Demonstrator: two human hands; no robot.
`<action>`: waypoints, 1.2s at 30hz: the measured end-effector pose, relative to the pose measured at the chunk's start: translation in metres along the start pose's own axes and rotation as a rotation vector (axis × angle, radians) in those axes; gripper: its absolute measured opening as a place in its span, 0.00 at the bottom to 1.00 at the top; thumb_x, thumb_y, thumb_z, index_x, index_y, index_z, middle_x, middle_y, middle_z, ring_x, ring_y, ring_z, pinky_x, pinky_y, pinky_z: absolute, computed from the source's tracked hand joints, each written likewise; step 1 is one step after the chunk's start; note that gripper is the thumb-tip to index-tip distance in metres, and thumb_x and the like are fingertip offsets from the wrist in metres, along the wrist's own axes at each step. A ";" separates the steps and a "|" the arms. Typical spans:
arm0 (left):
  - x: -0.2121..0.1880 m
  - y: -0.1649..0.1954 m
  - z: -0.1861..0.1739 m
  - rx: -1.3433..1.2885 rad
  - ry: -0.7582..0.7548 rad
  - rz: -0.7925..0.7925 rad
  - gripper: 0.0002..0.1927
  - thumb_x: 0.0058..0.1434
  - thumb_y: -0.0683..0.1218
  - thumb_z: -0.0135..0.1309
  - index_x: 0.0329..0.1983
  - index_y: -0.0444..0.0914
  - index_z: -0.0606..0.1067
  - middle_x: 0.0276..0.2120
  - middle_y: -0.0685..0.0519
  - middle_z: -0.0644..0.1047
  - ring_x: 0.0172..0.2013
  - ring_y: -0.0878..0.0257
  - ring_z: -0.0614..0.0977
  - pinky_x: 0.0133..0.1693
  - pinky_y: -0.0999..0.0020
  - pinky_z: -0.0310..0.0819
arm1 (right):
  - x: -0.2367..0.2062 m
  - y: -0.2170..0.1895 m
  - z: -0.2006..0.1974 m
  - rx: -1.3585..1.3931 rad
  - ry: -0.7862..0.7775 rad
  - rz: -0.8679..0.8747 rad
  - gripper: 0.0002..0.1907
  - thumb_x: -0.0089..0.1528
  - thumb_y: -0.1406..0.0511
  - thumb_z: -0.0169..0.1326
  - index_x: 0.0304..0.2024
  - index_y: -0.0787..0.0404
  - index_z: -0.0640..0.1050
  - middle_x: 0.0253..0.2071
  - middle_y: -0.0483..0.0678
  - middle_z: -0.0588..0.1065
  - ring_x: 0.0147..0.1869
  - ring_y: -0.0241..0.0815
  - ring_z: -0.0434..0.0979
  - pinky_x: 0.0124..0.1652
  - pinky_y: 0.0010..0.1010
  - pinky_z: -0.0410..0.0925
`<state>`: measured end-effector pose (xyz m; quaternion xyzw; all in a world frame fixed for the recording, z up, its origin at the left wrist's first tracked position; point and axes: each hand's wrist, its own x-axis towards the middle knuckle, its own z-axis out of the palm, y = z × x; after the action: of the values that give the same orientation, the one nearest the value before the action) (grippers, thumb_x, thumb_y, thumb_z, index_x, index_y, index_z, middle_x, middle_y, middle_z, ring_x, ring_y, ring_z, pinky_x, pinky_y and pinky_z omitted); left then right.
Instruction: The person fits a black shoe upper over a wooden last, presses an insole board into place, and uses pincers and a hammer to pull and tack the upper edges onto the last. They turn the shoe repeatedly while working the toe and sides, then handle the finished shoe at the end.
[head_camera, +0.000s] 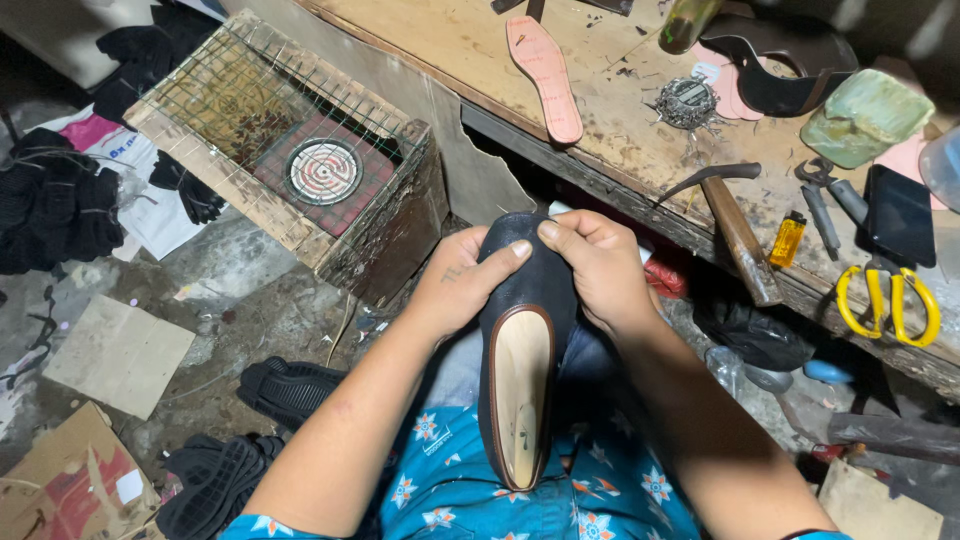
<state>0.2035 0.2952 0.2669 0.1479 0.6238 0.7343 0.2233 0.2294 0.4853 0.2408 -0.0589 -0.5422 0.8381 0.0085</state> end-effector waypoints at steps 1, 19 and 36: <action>-0.002 0.002 -0.001 0.017 -0.029 0.009 0.11 0.63 0.44 0.60 0.43 0.32 0.79 0.35 0.57 0.82 0.34 0.73 0.80 0.38 0.74 0.77 | -0.001 -0.001 0.001 -0.018 0.004 -0.005 0.04 0.66 0.71 0.57 0.40 0.68 0.80 0.37 0.48 0.80 0.37 0.32 0.78 0.40 0.24 0.72; -0.007 0.051 0.018 0.010 0.002 0.117 0.11 0.59 0.43 0.63 0.43 0.33 0.78 0.34 0.56 0.81 0.35 0.71 0.80 0.38 0.73 0.76 | -0.006 -0.062 0.020 -0.083 -0.130 -0.052 0.03 0.63 0.71 0.58 0.38 0.62 0.77 0.35 0.44 0.77 0.38 0.31 0.76 0.40 0.22 0.70; -0.068 0.037 0.057 1.074 0.409 0.685 0.30 0.50 0.49 0.66 0.54 0.31 0.73 0.55 0.36 0.72 0.52 0.38 0.76 0.51 0.51 0.75 | -0.044 -0.053 0.035 -0.694 -0.109 -0.177 0.13 0.62 0.65 0.58 0.47 0.65 0.80 0.44 0.46 0.78 0.49 0.35 0.77 0.51 0.26 0.69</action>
<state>0.2849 0.3037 0.3176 0.2862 0.8501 0.3645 -0.2500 0.2663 0.4721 0.3071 0.0336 -0.7970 0.6022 0.0317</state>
